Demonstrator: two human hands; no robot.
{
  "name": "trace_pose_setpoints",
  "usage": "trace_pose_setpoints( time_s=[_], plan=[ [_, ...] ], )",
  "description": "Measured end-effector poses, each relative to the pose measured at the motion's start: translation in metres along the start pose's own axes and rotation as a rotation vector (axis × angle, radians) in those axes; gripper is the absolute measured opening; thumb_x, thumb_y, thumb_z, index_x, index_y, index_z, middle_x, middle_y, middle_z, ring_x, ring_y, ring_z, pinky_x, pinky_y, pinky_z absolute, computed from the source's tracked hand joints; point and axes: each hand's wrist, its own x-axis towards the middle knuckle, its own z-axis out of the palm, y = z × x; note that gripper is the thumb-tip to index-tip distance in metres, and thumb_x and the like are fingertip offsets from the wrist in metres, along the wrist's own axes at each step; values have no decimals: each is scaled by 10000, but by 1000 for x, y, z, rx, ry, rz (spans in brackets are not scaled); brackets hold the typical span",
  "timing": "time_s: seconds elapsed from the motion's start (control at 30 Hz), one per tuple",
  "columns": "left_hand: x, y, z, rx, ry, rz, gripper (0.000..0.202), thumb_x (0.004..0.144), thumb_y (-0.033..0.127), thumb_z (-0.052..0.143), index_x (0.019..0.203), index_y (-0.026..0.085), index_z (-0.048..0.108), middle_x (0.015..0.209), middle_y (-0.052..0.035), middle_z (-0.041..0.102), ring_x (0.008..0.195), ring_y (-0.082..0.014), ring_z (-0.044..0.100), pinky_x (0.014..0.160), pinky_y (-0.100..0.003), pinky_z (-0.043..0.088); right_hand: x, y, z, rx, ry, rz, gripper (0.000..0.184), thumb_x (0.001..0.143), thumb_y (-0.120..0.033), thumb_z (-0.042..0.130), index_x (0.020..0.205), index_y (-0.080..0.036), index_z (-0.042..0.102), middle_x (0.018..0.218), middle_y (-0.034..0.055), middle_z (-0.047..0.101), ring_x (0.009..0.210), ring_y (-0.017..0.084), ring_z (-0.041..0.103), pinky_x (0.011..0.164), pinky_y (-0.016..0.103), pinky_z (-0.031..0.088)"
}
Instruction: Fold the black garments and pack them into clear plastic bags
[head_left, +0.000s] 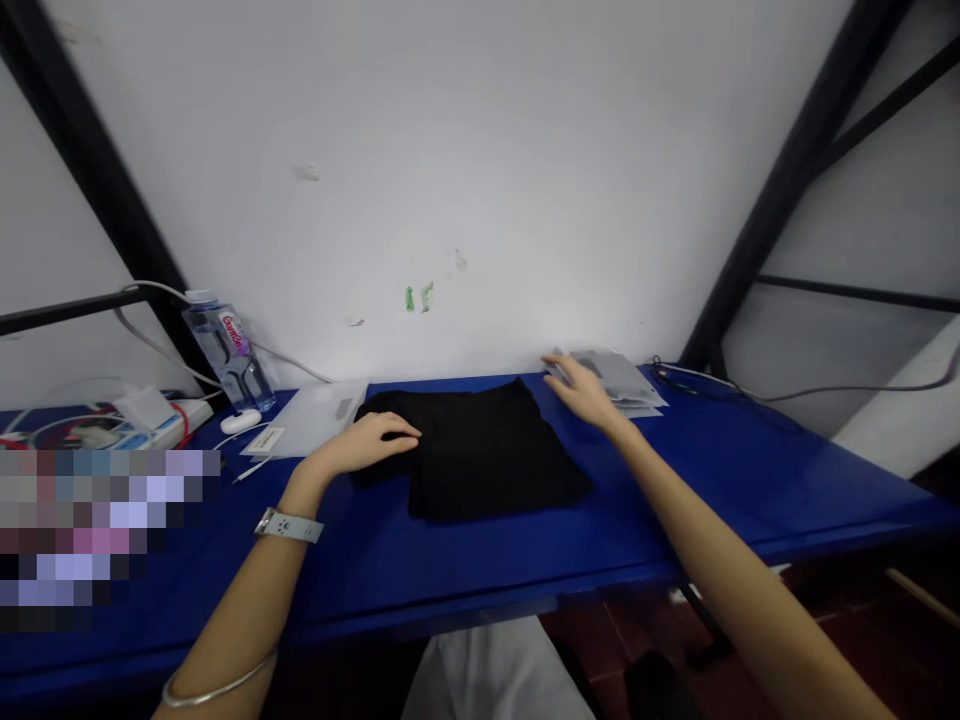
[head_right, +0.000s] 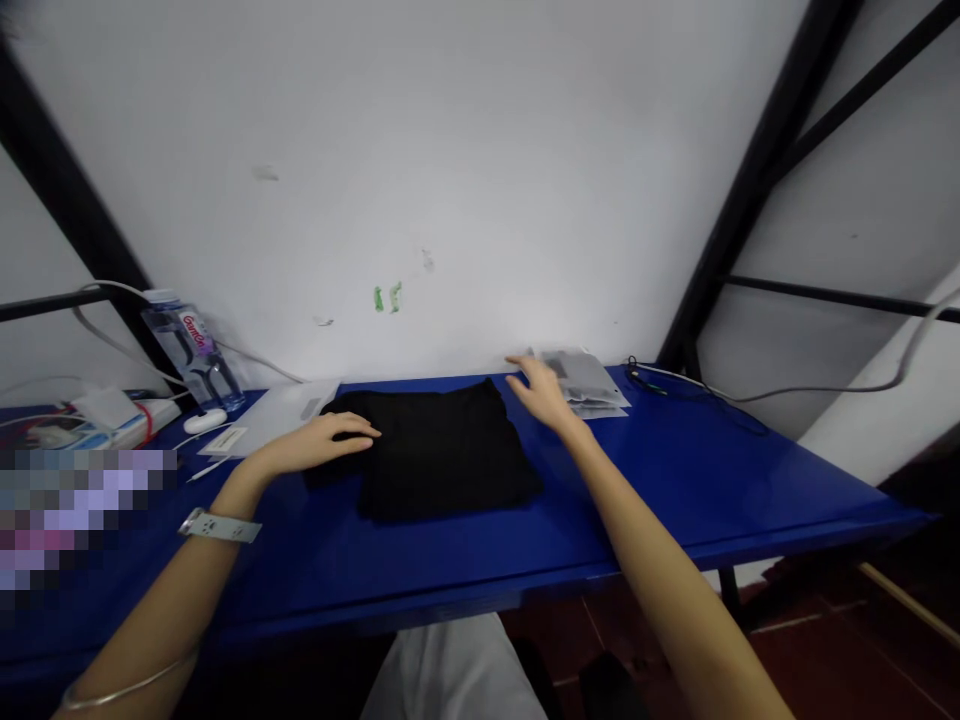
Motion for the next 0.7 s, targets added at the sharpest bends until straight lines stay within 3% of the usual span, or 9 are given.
trace_pose_setpoints(
  time_s=[0.07,0.13,0.2,0.3,0.4,0.53,0.7],
  plan=[
    [10,-6,-7,27,131,-41,398,883,458,432,1110,250,686,1191,-40,665,1108,-220,585,998,-328,412,12,-11,22,-3,-147,-87,438,895,-284,463,1325,-201,490,1332,108,560,1241,240,501,1048,430,368],
    [23,-15,-13,132,248,-176,358,869,347,449,1122,232,675,1184,-55,672,1096,-226,594,966,-334,432,23,-19,39,-115,-250,-96,458,888,-242,480,1344,-199,465,1368,107,529,1256,242,481,1033,435,363],
    [35,-25,-17,236,306,-316,345,841,281,481,1121,221,673,1166,-79,680,1087,-245,600,921,-350,450,31,-24,50,-244,-300,-80,440,877,-218,503,1315,-187,492,1331,117,555,1227,260,491,994,439,374],
    [47,-37,-18,289,325,-438,271,799,295,555,1009,220,709,1007,-90,729,989,-265,635,828,-355,470,39,-27,53,-341,-313,-74,269,836,-188,553,1091,-171,639,1129,130,651,1108,290,538,919,433,389],
    [51,-42,-17,288,338,-481,158,770,303,592,823,237,726,864,-51,745,881,-239,654,770,-322,464,44,-29,50,-374,-288,-80,140,818,-158,555,891,-174,673,995,130,668,1047,294,536,877,416,380],
    [49,-40,-27,273,452,-490,225,819,328,527,886,236,720,950,-53,735,925,-233,644,777,-313,452,53,-34,36,-390,-205,-66,138,838,-176,524,905,-178,645,987,131,649,1031,290,516,853,402,369],
    [25,-31,-58,-33,615,-299,255,769,381,587,876,185,711,907,-57,725,900,-217,641,869,-316,450,54,-39,-14,-157,-49,-68,53,808,-225,560,824,-199,602,953,78,649,971,256,536,843,371,386]
  ],
)
